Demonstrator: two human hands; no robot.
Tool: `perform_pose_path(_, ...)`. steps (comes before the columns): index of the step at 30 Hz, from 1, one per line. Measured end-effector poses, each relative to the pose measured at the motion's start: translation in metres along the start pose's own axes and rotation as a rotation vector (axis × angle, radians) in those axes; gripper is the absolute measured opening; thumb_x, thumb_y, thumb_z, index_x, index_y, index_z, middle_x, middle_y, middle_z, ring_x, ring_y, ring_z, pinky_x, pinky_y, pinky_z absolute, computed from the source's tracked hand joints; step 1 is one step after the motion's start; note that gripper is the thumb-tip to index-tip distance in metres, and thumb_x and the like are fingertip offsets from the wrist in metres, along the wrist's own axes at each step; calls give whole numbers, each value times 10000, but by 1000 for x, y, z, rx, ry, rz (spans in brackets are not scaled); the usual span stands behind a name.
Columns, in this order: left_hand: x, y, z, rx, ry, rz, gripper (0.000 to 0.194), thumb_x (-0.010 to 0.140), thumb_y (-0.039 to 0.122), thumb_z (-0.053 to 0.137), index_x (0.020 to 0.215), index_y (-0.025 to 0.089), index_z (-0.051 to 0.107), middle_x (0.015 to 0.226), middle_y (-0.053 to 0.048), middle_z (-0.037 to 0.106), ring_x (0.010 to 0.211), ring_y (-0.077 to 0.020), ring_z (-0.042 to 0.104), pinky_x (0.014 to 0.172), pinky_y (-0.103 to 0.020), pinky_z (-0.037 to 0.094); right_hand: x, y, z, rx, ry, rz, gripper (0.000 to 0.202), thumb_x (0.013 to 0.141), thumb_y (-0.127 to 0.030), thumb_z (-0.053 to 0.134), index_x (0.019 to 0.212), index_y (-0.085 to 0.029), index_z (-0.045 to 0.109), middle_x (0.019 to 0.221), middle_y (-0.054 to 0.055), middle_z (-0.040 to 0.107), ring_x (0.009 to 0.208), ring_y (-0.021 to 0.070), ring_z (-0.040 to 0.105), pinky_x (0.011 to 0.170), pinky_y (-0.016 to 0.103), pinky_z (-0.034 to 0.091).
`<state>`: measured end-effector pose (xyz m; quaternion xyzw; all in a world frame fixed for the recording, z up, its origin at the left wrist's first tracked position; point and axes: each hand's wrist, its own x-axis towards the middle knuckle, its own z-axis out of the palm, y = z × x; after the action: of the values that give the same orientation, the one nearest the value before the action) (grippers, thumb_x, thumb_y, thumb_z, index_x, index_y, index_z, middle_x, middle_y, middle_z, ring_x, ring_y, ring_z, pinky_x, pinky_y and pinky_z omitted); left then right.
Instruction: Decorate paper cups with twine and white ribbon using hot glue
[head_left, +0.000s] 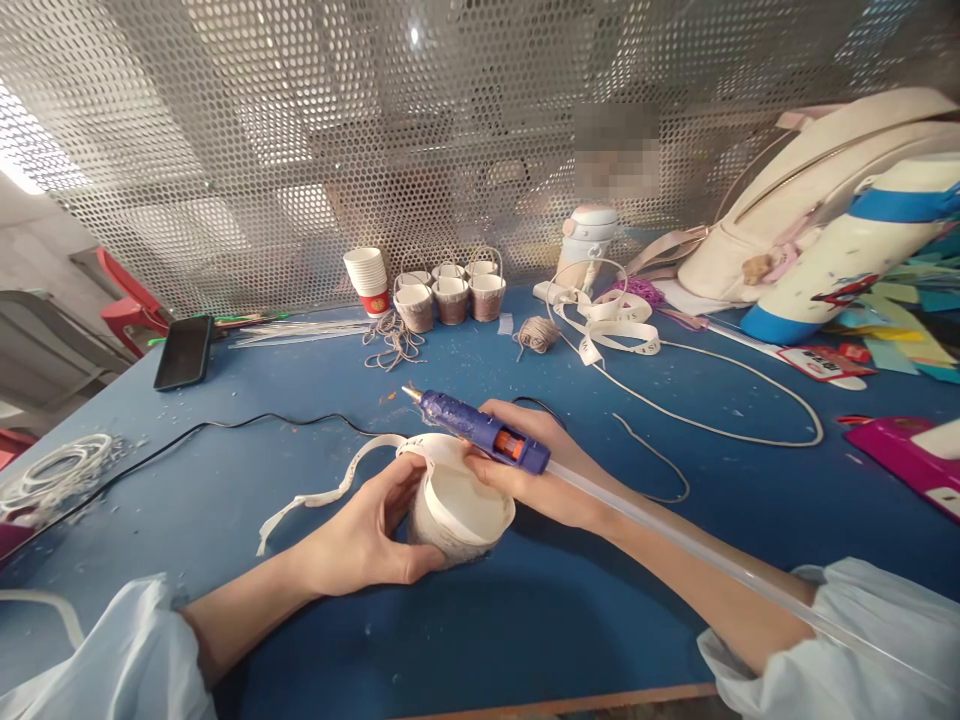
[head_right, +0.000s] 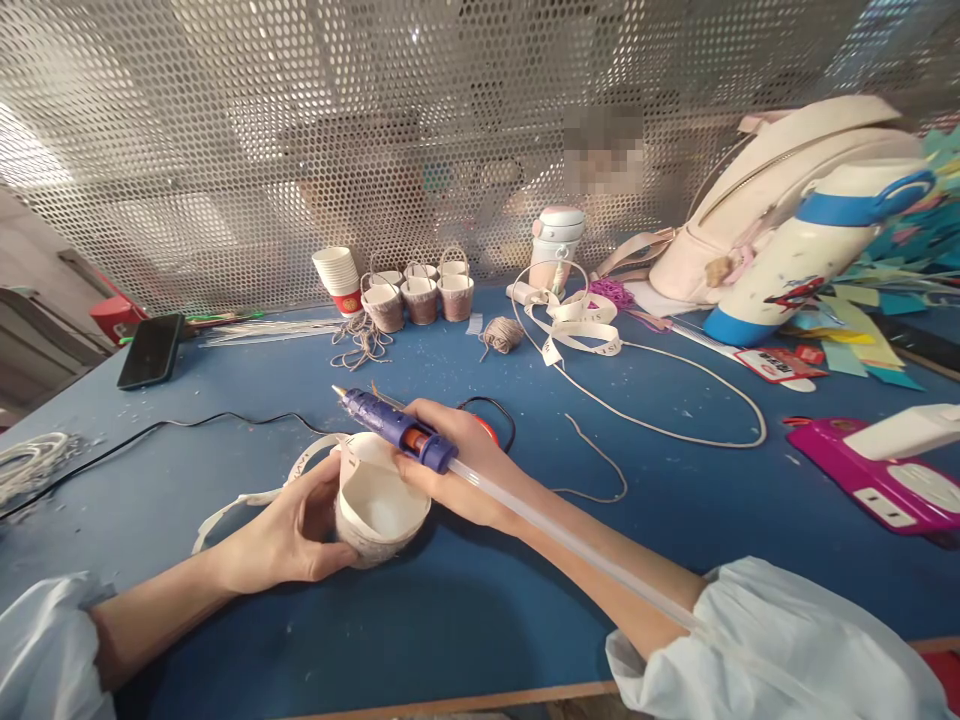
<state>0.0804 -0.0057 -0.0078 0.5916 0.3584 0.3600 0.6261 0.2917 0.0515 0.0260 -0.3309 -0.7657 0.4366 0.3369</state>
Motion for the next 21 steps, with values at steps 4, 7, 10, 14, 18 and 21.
perform_pose_path(4, -1, -1, -1, 73, 12, 12, 564, 717, 183, 758, 1221, 211, 505, 1327, -114, 551, 1273, -320, 500, 1098, -474, 369, -2, 1, 0, -103, -3, -92, 129, 746, -138, 599, 837, -203, 536, 709, -54, 534, 620, 100, 472, 582, 214, 356)
perform_pose_path(7, 0, -1, -2, 87, 17, 11, 592, 717, 193, 757, 1246, 216, 492, 1318, -110, 557, 1257, -323, 512, 1083, -469, 384, -3, 1, -1, -119, -9, -95, 138, 756, -148, 609, 862, -206, 541, 717, -50, 543, 618, 101, 473, 578, 213, 359)
perform_pose_path(10, -1, -1, -2, 81, 13, 18, 643, 710, 190, 758, 1282, 225, 466, 1321, -107, 555, 1260, -320, 507, 1088, -467, 378, -3, 0, -1, -111, -27, -73, 125, 777, -188, 624, 876, -201, 550, 728, -43, 551, 618, 104, 476, 574, 216, 367)
perform_pose_path(14, -3, -1, -1, 102, 16, 0, 605, 708, 173, 752, 1242, 230, 475, 1293, -100, 569, 1211, -302, 541, 1051, -448, 408, -2, 2, 2, -122, -8, -99, 126, 753, -138, 609, 815, -205, 523, 716, -47, 550, 617, 105, 481, 582, 221, 370)
perform_pose_path(18, -4, 0, 0, 115, 19, -7, 578, 710, 178, 752, 1213, 227, 471, 1284, -98, 566, 1204, -288, 539, 1049, -435, 403, -1, 5, 6, -151, 15, -126, 115, 753, -132, 590, 800, -204, 514, 704, -42, 557, 614, 111, 482, 573, 228, 363)
perform_pose_path(21, -3, 0, 0, 105, 19, -5, 570, 717, 200, 755, 1211, 226, 473, 1275, -96, 568, 1209, -286, 534, 1050, -429, 399, -1, 6, 6, -151, 25, -104, 115, 755, -145, 598, 814, -203, 519, 697, -41, 560, 617, 116, 491, 574, 233, 364)
